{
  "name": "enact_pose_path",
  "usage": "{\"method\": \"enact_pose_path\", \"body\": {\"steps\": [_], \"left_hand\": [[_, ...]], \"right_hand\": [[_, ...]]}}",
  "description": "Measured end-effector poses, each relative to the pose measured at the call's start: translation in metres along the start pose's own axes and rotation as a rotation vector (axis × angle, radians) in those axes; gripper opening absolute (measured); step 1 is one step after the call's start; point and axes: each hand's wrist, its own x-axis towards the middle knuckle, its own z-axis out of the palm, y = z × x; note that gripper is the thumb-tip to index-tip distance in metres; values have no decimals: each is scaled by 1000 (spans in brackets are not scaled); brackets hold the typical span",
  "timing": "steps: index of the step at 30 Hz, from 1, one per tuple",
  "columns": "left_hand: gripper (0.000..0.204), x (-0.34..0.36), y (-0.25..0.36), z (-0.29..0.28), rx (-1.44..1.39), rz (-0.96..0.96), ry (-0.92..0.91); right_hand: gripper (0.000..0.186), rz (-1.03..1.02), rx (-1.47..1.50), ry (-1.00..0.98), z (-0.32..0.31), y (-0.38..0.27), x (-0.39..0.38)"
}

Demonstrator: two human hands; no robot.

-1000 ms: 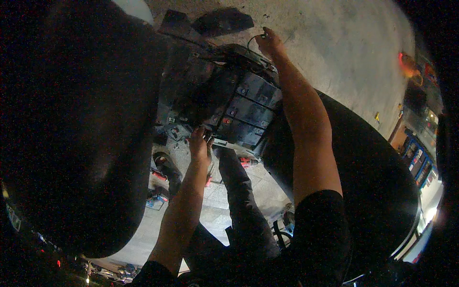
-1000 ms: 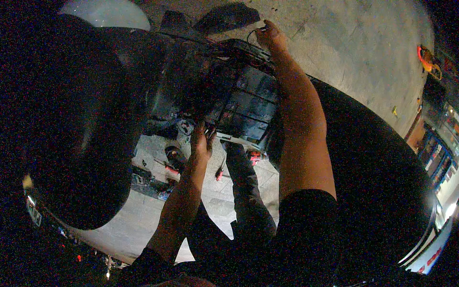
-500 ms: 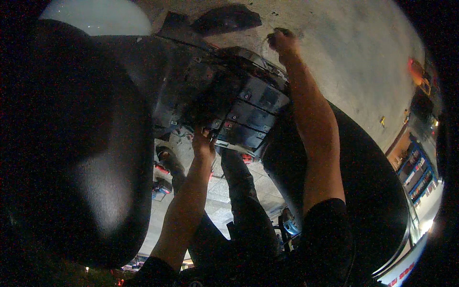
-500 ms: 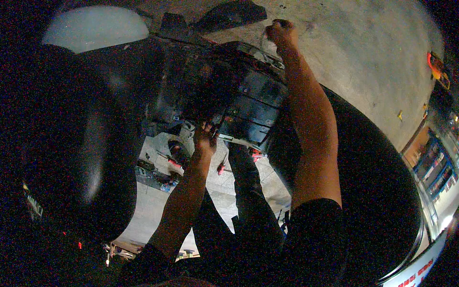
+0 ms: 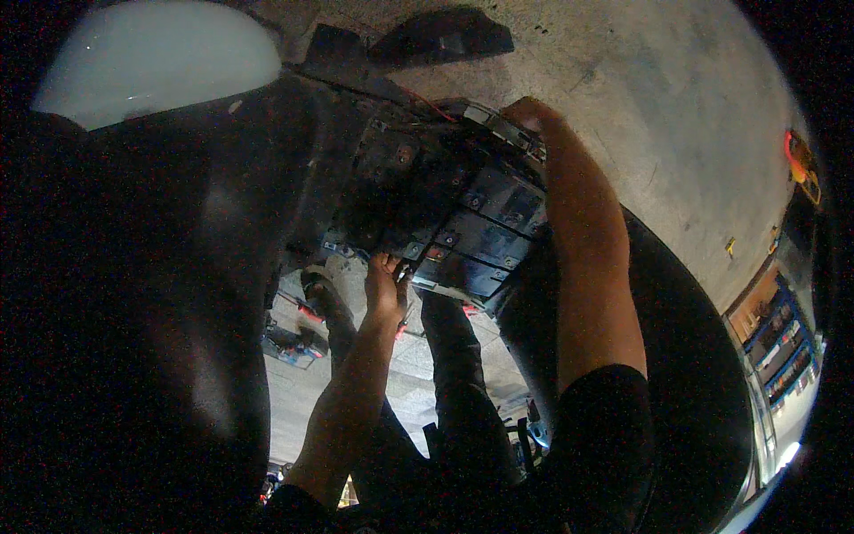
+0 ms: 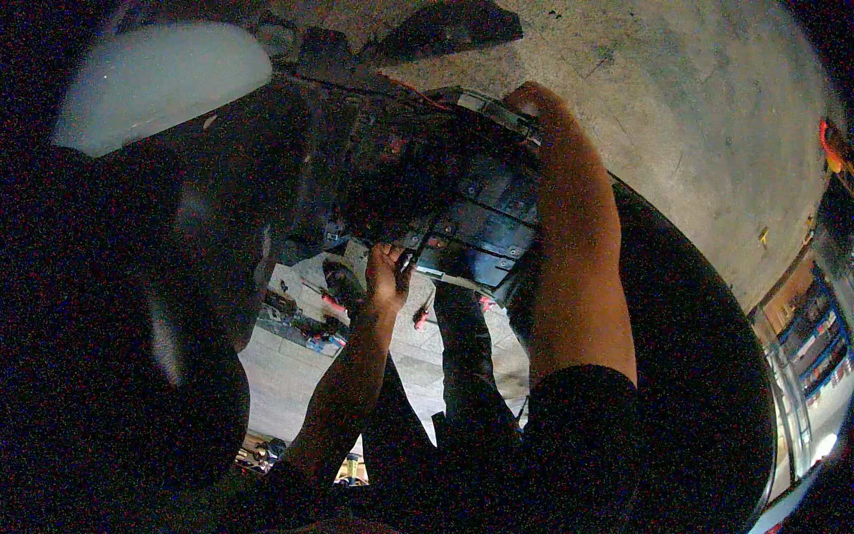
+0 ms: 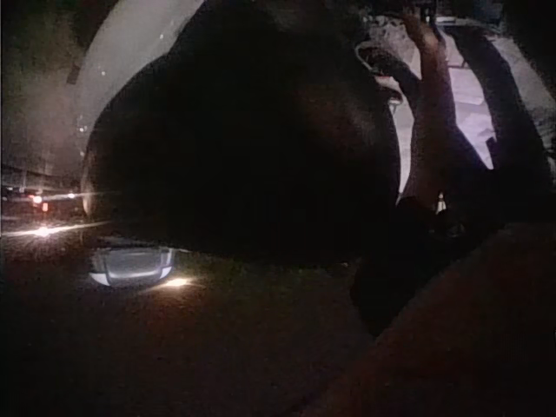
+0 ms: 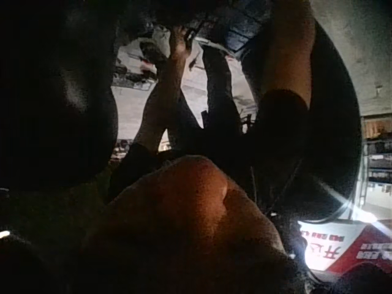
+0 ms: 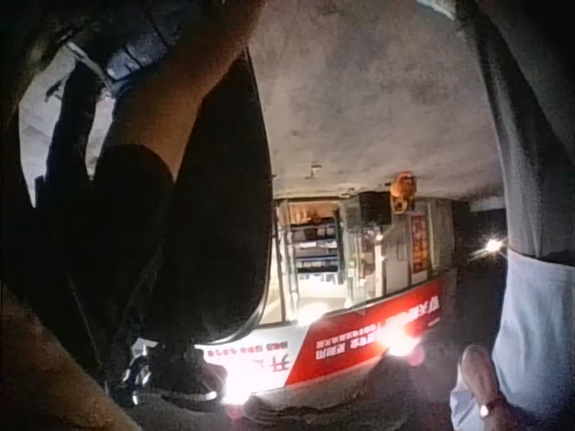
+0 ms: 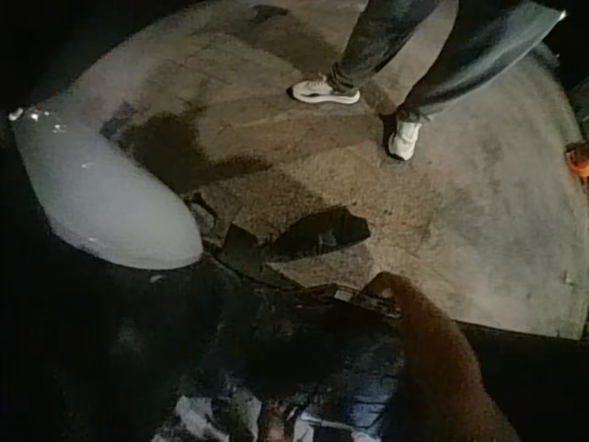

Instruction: The person retrieves a screwdriver and a cordless drill, then uses them to loosen and remove screws from a battery pack under a scooter seat. After disconnecting the battery, the person lifts the battery pack out of the compartment and sets it aside.

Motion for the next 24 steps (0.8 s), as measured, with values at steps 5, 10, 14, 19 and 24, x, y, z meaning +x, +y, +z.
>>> {"method": "enact_pose_path", "body": {"steps": [5, 10, 14, 19, 24], "left_hand": [[37, 6, -15, -6, -12, 131, 88], [34, 28, -22, -6, 357, 417, -18], [39, 29, 6, 33, -516, 128, -211], [42, 124, -60, -45, 612, 820, -134], [44, 121, -29, -7, 725, 1002, -180]], "right_hand": [[39, 190, 363, 536, 7, 19, -1], [34, 127, 620, 987, -1, 9, -47], [29, -171, 814, 982, 28, -62, -108], [33, -468, 356, 653, 98, -111, -73], [49, -321, 99, 544, 97, -142, -54]]}}
